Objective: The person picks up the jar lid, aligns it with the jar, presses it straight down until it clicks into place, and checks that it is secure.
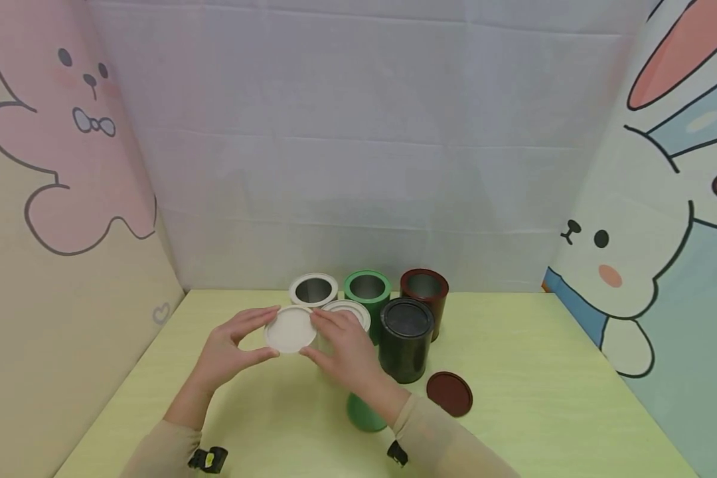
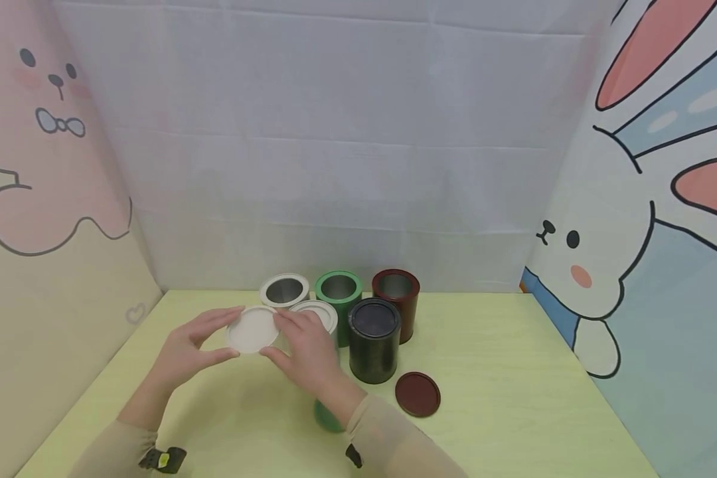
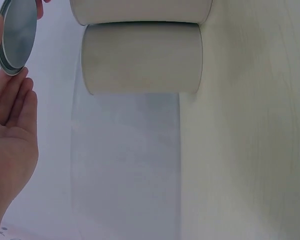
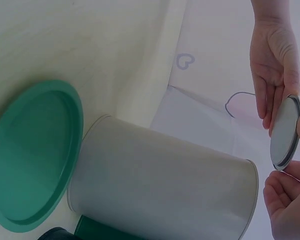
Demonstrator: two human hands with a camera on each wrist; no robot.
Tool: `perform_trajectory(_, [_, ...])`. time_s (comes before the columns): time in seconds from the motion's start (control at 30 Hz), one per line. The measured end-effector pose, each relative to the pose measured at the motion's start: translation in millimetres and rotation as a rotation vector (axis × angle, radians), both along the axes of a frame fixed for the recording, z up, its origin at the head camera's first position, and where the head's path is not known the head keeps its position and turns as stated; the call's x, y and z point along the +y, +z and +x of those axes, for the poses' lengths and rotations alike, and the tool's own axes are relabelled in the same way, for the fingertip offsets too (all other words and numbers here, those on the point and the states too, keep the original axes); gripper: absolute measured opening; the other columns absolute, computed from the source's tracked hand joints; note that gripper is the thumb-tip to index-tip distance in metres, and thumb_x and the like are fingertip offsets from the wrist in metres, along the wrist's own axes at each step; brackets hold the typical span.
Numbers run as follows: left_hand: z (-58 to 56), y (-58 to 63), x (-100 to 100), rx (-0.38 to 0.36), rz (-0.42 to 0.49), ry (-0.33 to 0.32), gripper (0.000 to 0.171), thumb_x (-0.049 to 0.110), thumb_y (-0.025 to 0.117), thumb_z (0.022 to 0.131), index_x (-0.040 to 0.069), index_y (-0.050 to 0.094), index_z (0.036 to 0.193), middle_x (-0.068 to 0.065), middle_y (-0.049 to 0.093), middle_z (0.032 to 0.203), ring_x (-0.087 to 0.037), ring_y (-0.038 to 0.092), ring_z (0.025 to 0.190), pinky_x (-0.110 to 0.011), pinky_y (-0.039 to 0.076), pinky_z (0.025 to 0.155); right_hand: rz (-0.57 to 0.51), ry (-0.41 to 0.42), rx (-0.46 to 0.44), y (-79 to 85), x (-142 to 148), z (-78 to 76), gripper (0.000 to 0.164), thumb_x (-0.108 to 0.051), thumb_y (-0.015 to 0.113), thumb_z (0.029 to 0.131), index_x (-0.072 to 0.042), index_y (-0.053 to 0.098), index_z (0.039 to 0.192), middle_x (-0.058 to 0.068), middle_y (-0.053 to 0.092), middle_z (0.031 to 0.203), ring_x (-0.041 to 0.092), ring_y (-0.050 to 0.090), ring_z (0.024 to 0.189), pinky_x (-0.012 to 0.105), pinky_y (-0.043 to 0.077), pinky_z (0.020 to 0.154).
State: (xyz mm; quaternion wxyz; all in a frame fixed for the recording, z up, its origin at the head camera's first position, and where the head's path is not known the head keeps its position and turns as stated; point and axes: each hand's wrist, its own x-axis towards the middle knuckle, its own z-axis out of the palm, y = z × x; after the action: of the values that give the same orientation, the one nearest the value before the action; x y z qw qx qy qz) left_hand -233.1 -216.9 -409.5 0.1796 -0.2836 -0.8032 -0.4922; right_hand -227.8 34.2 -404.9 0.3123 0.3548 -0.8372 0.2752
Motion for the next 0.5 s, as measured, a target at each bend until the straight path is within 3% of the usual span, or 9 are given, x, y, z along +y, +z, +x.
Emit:
perform_trajectory(0.23, [-8.1,2.0,15,0.078,-0.063,0.156,0.065,0.007,0.093,0.065,0.006,0.069,0.125,-0.008,0.066,0.128,-0.017,0.057,0.120,-0.015,0.040,0.097,0.043,-0.054,0.023,3.7,7,-10.3,0.056,-0.033,0.085,0.079,-0.002,0.068,0.124,0.011,0.065,0.127,0.029,0.057,0.115,0.038,0.048,0.099])
perform_trajectory(0.43, [-17.4,3.4,29,0.063,-0.057,0.214,0.065,0.010,0.093,0.065,0.004,0.069,0.125,-0.009,0.065,0.128,-0.031,0.056,0.122,-0.049,0.044,0.101,0.067,-0.090,-0.052,5.7,12,-22.0,0.053,-0.034,0.082,0.083,-0.003,0.068,0.123,0.012,0.065,0.128,0.029,0.057,0.114,0.038,0.050,0.096])
perform_trajectory(0.5, [-21.6,3.6,32,0.039,-0.058,0.225,0.064,0.012,0.092,0.067,0.005,0.069,0.126,-0.010,0.065,0.129,-0.032,0.055,0.123,-0.055,0.043,0.101,0.074,-0.098,-0.078,7.6,14,-25.8,0.051,-0.034,0.081,0.084,-0.003,0.068,0.123,0.012,0.064,0.128,0.029,0.057,0.113,0.039,0.050,0.096])
